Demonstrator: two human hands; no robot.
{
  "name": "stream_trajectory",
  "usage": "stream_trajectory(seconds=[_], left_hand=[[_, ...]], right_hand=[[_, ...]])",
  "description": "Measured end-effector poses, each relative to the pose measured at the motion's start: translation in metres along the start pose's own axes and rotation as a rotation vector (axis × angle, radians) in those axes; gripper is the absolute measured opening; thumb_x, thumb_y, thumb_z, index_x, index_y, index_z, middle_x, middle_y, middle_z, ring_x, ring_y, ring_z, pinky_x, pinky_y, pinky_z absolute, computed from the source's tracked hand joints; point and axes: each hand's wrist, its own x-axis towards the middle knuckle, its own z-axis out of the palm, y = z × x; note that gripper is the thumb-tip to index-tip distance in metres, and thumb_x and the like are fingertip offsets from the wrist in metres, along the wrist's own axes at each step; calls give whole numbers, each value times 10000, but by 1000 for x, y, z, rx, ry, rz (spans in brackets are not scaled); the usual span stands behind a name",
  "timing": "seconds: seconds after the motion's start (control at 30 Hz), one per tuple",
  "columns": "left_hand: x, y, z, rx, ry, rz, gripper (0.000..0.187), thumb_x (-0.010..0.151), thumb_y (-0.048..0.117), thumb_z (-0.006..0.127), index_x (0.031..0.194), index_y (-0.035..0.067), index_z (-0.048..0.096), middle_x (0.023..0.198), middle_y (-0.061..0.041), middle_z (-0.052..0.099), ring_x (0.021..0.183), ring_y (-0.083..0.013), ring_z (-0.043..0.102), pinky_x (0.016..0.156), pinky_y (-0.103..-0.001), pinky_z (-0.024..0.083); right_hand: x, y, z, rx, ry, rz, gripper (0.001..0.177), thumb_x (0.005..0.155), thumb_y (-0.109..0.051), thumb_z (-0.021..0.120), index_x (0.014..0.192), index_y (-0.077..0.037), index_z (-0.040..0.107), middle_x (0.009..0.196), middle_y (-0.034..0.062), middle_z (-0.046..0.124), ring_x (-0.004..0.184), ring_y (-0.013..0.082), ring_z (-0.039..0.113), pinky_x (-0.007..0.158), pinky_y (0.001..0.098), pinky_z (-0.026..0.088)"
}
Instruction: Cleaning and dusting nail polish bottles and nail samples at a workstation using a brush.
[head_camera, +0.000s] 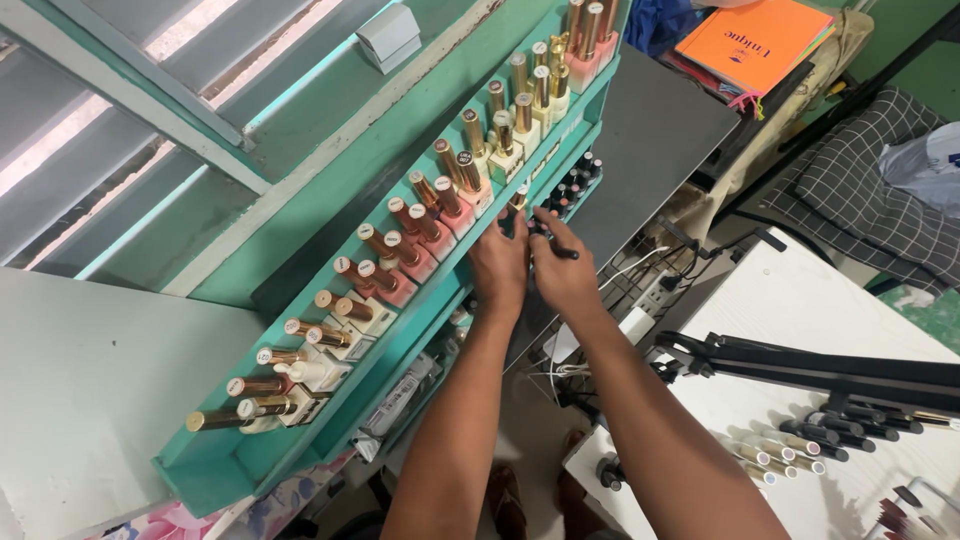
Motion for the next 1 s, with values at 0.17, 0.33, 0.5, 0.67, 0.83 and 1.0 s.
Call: stream_trajectory(seconds=[0.17,0.33,0.5,0.67,0.83,1.0], left_hand=[[-2,-1,-4,50,-9,14,279,916,244,740,1086,31,677,1029,-181,707,950,-388,681,838,-474,524],[-8,-1,-11,79,-20,73,284,951,194,703,1187,37,676,1117,-236,700,1040,-428,665,887,-492,514],[-11,2,-15,68,-46,86,296,945,135,654,1230,56,677,1102,-244,710,1014,-438,681,867,-505,525],[-13,5,-25,39,-89,62,296,951,124,653,1236,51,680,1103,-252,702,1009,-450,676,862,-506,528],[-36,11,-54,-48,-101,202,246,956,75,657,1194,19,684,1187,-229,690,1100,-422,669,944,-472,537],[-75,23,-104,-79,-86,450,225,917,8,680,1140,-26,686,1287,-198,662,1287,-410,601,1082,-472,494]], right_hand=[[12,-16,5,105,-87,266,522,939,-211,521,1456,-153,568,792,94,681,683,147,635,678,331,541],[18,3,11,44,-117,319,539,942,-214,503,1477,-189,567,821,106,686,713,169,634,700,321,531],[20,11,13,61,-104,168,539,956,-211,538,1492,-157,562,1161,-86,557,740,142,690,694,293,559],[6,-8,9,132,-60,265,498,954,-206,548,1442,-117,588,791,136,686,665,162,633,612,318,521],[-29,-29,-2,135,41,181,364,945,-222,591,1262,-46,626,775,99,722,665,152,702,617,309,553],[-82,-32,-10,-68,141,23,264,931,-188,623,1118,-8,670,872,93,737,787,135,707,728,295,548]])
